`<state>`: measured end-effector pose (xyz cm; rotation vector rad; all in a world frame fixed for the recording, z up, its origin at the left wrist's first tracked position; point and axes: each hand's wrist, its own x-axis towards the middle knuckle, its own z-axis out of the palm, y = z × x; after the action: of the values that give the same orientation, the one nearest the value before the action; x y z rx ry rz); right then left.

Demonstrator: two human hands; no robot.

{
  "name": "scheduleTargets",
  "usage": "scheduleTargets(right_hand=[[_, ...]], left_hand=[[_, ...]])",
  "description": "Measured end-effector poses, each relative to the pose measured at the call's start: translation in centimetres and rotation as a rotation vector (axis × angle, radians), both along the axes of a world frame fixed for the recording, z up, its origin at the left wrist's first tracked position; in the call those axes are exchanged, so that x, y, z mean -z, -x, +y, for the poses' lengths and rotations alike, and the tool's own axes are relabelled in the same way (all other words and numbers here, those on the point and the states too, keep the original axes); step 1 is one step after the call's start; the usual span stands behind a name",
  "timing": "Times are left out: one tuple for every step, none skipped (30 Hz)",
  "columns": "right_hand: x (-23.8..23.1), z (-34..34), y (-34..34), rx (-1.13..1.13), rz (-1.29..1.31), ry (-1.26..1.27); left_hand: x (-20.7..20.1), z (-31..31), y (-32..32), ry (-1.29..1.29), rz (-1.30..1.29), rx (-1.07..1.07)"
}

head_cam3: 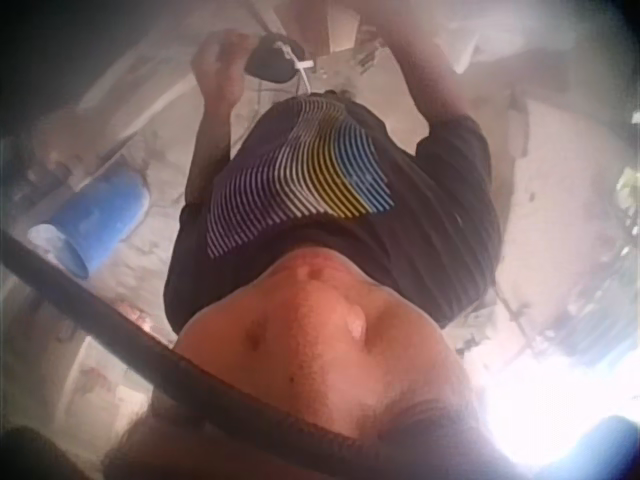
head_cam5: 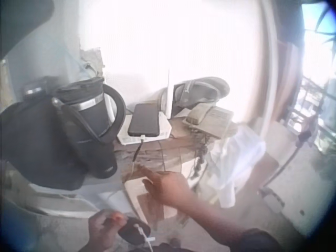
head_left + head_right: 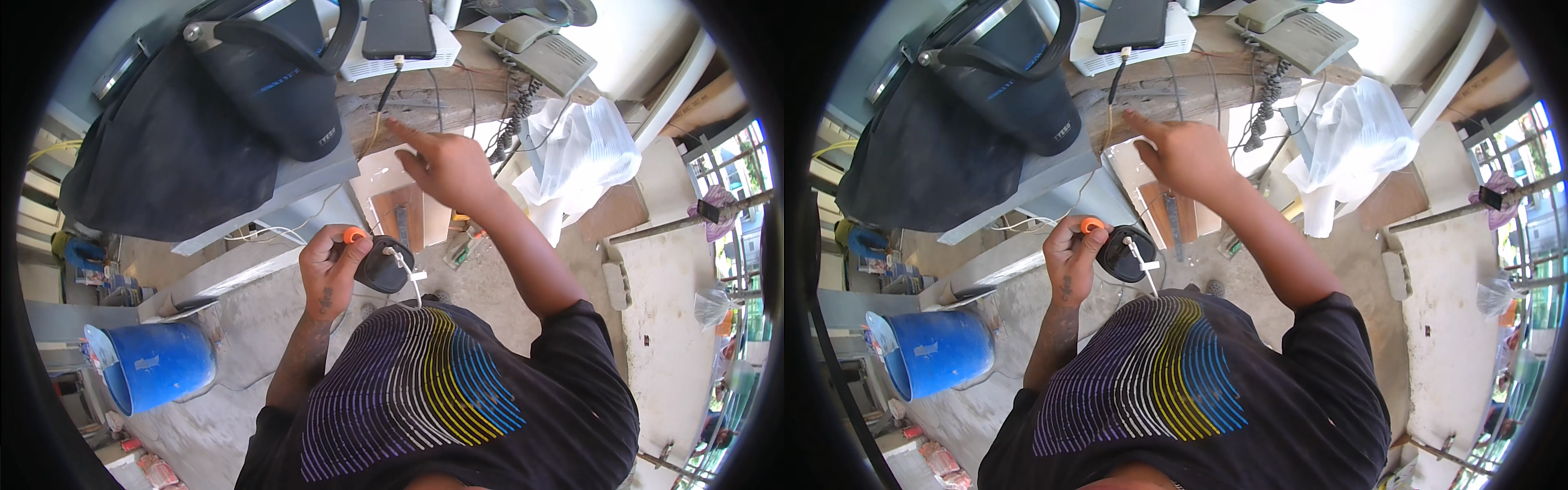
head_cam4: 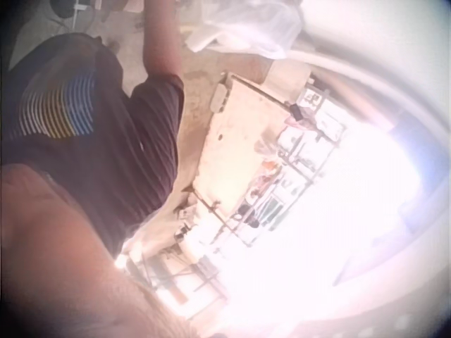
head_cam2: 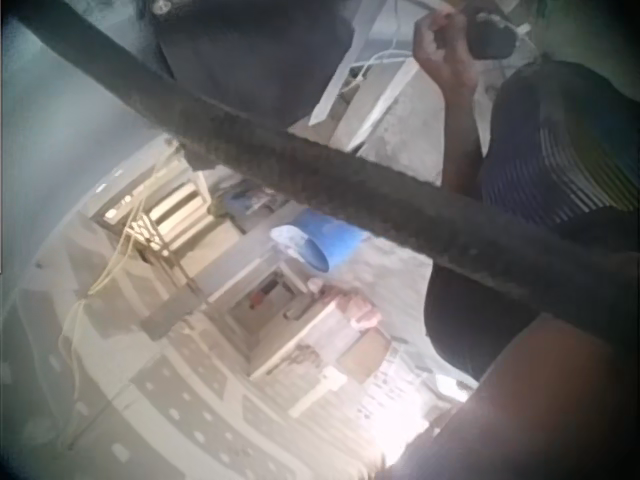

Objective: The person retrieves a power adapter and cable from a bag, plugs the adapter into a wall socket, and connects the cable to a black cylindrical device. They then use a cordless drill to tighten a screw on the device.

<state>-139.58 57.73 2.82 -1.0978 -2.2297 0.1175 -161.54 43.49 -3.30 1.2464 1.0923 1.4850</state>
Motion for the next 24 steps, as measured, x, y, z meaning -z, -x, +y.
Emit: scheduleTargets(right_hand=[[-0.4, 0.4, 0.1, -0.009, 0.01, 0.02], [-0.6, 0.5, 0.1, -0.019, 0.019, 0.04], [-0.5, 0.4, 0.0, -0.011, 0.01, 0.027], [-0.5, 0.1, 0.2, -0.013, 0.01, 0.013], [-0.5, 0.1, 0.7, -0.025, 0.014, -0.007], [-0.7, 0.2, 0.3, -0.018, 0.024, 0.06], [-0.8, 0.2, 0.1, -0.03, 0.011, 0.074], [-0.8, 0.1, 0.2, -0.073, 0.063, 0.088], [-0.9, -0.2, 0.3, -0.094, 0.073, 0.106], [-0.5, -0.4, 0.0, -0.129, 0.114, 0.102], [0.2, -0.7, -0.2, -0.158, 0.149, 0.096], [1.5, -1.0, -0.8, -0.173, 0.177, 0.119], [3.0, -1.3, -1.4, -0.18, 0.198, 0.14], [4.2, -2.0, -1.8, -0.218, 0.22, 0.238], [5.3, -2.9, -1.9, -0.232, 0.161, 0.374], [6.2, -3.7, -1.7, -0.321, 0.142, 0.417], [7.4, -4.2, -1.6, -0.423, 0.129, 0.492], [7.5, -4.6, -1.1, -0.577, 0.136, 0.467], [7.3, -5.0, -0.6, -0.656, 0.138, 0.475], [7.2, -5.6, -0.2, -0.686, 0.195, 0.504], [6.7, -5.7, -0.3, -0.669, 0.234, 0.492], [6.2, -6.0, -0.3, -0.66, 0.279, 0.482], [5.6, -6.1, -0.4, -0.651, 0.322, 0.472], [4.7, -6.2, -0.6, -0.665, 0.346, 0.435]], left_hand=[[-0.1, -0.2, 0.2, -0.006, 0.017, -0.007], [-0.1, -0.3, 0.4, -0.012, 0.033, -0.015], [-0.2, -0.3, 0.3, -0.013, 0.007, -0.011], [-0.6, -0.5, 0.3, -0.015, -0.012, -0.019], [-0.9, -0.4, 0.7, -0.023, -0.025, -0.036], [-0.7, -0.4, 0.7, -0.042, -0.036, -0.046], [-0.7, -0.3, 0.8, -0.02, -0.039, -0.045], [-0.8, -0.1, 0.8, -0.041, -0.068, -0.048], [-1.1, -0.1, 0.8, -0.004, -0.068, -0.055], [-1.6, 0.0, 0.6, 0.003, -0.071, -0.061], [-1.9, -0.1, 0.7, -0.012, -0.122, -0.05], [-2.2, -0.1, 0.8, -0.007, -0.132, -0.038], [-2.6, 0.0, 0.6, -0.004, -0.15, -0.017], [-3.0, -0.1, 0.3, -0.013, -0.121, -0.039], [-3.4, -0.1, 0.1, -0.028, -0.091, -0.049], [-3.8, 0.2, -0.1, -0.05, -0.056, -0.046], [-4.1, 0.5, -0.3, -0.062, -0.047, -0.032], [-4.3, 0.6, -0.4, -0.071, -0.031, -0.016], [-4.8, 0.7, -0.3, -0.076, -0.006, -0.002], [-5.8, 0.9, -0.4, -0.081, 0.009, 0.038], [-7.0, 1.0, -0.6, -0.087, 0.023, 0.078], [-8.3, 1.1, -0.7, -0.088, 0.043, 0.113], [-9.3, 1.4, -0.7, -0.104, 0.05, 0.134], [-10.2, 1.8, -0.9, -0.12, 0.057, 0.155]])
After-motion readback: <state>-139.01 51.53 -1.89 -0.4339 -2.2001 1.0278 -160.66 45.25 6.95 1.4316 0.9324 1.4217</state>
